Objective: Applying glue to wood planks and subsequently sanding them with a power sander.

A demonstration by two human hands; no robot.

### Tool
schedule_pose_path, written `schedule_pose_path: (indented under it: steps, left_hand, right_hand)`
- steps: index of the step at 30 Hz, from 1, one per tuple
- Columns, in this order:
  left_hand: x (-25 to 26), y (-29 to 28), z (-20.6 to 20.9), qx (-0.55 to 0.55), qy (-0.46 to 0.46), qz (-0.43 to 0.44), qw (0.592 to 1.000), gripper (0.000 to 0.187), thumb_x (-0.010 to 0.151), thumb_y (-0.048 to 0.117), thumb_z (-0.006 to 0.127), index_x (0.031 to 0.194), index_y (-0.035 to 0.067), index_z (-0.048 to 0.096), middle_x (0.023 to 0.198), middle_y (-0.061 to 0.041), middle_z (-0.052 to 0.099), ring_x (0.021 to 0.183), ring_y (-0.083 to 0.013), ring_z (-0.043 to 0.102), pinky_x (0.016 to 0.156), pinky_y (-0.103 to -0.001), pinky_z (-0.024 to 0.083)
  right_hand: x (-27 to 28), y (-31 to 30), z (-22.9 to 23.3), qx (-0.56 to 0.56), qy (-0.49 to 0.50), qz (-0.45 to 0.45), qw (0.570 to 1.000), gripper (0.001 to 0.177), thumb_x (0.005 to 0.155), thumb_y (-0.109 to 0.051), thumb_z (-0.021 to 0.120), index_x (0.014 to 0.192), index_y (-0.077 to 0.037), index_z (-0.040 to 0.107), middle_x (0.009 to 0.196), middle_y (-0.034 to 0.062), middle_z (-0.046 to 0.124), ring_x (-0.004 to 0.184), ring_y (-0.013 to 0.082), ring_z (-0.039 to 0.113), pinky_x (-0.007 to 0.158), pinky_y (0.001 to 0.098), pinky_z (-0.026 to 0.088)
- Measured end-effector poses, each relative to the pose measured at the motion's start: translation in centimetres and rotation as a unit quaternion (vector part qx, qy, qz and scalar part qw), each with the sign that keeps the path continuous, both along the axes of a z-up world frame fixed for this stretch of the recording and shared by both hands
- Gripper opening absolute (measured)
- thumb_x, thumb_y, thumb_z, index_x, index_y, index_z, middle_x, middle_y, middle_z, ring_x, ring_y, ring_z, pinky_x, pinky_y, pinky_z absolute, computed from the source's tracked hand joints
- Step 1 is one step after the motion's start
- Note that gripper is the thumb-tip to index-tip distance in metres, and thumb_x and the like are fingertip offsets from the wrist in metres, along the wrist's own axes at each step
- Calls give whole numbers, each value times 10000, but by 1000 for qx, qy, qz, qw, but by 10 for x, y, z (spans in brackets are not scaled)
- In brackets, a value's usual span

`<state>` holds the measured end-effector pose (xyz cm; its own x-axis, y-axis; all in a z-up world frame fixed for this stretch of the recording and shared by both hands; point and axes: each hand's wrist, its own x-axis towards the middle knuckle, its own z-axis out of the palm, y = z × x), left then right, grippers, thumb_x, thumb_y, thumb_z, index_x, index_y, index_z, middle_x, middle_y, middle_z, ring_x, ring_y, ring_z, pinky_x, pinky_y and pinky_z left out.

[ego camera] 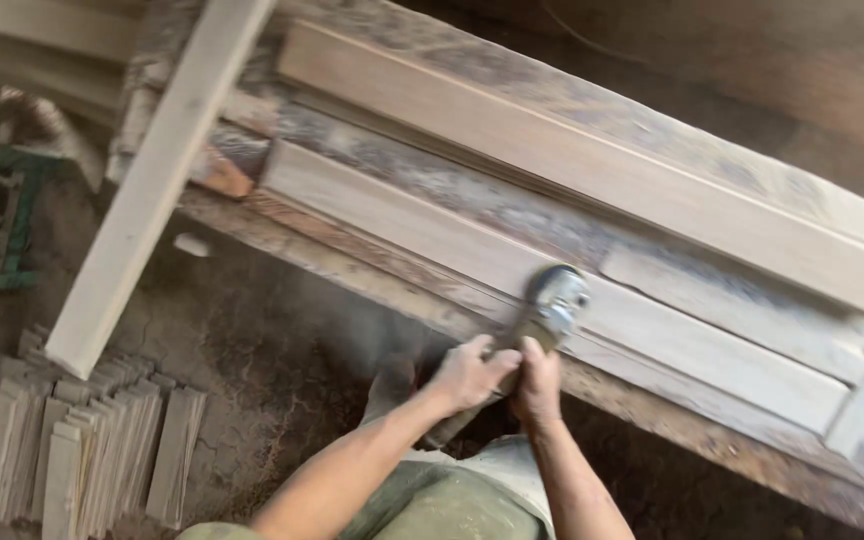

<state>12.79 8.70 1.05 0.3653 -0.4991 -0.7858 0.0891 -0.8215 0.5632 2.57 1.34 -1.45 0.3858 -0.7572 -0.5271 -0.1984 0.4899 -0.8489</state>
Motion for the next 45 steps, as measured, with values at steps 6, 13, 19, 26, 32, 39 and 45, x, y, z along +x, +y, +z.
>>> schedule_pose_path:
  steps: [6,13,19,26,32,39,45]
  left_hand:
    - [177,103,45,24,-75,194,978,617,902,592,584,1191,62,708,1137,-239,741,1135,-379,697,913,-518,568]
    - [250,180,-8,-99,-55,401,909,561,1050,510,538,1238,-17,573,928,-341,634,636,-447,692,447,-520,608]
    - [137,134,14,-41,-66,222,972,643,1013,497,525,1319,-61,617,1265,-385,621,1221,-493,595,1009,-604,498]
    - [-81,-1,-1,-1,14,24,1000,664,900,659,643,1278,115,676,1129,-209,731,1132,-353,686,960,-503,550]
    - [-247,-145,19,66,46,-181,980,691,821,732,661,1256,195,681,1180,-131,750,1188,-320,676,1018,-465,545]
    - [-251,-164,53,23,99,-190,976,733,759,761,607,1205,185,688,1189,-124,744,1214,-331,667,1051,-463,527]
    - [-120,-64,35,39,62,-105,992,699,756,789,624,1108,189,688,1121,-131,745,1178,-320,673,1004,-446,546]
  right_hand:
    - [230,85,-4,29,-130,164,977,307,914,-215,731,1179,-61,715,1039,89,743,949,180,660,921,402,543]
    - [336,136,-30,108,11,299,948,656,677,-559,866,1137,-147,644,978,115,739,987,307,727,933,470,557]
    - [188,80,-3,75,-112,193,972,417,847,-336,821,1127,-71,663,929,139,710,875,205,649,762,432,556]
    - [-84,-15,-10,80,-110,-39,990,359,893,-289,790,1135,-89,617,949,30,675,883,98,601,775,320,561]
    - [-318,-67,-65,-284,86,69,953,468,927,104,444,1352,53,632,1195,340,667,1177,468,613,996,532,468]
    - [-333,-101,-52,109,-146,-256,949,443,1042,-372,506,1286,-43,672,1105,191,758,922,253,760,940,461,585]
    - [-144,-48,17,82,-81,-128,985,319,991,-252,572,1172,-23,699,1007,157,739,875,231,690,880,434,571]
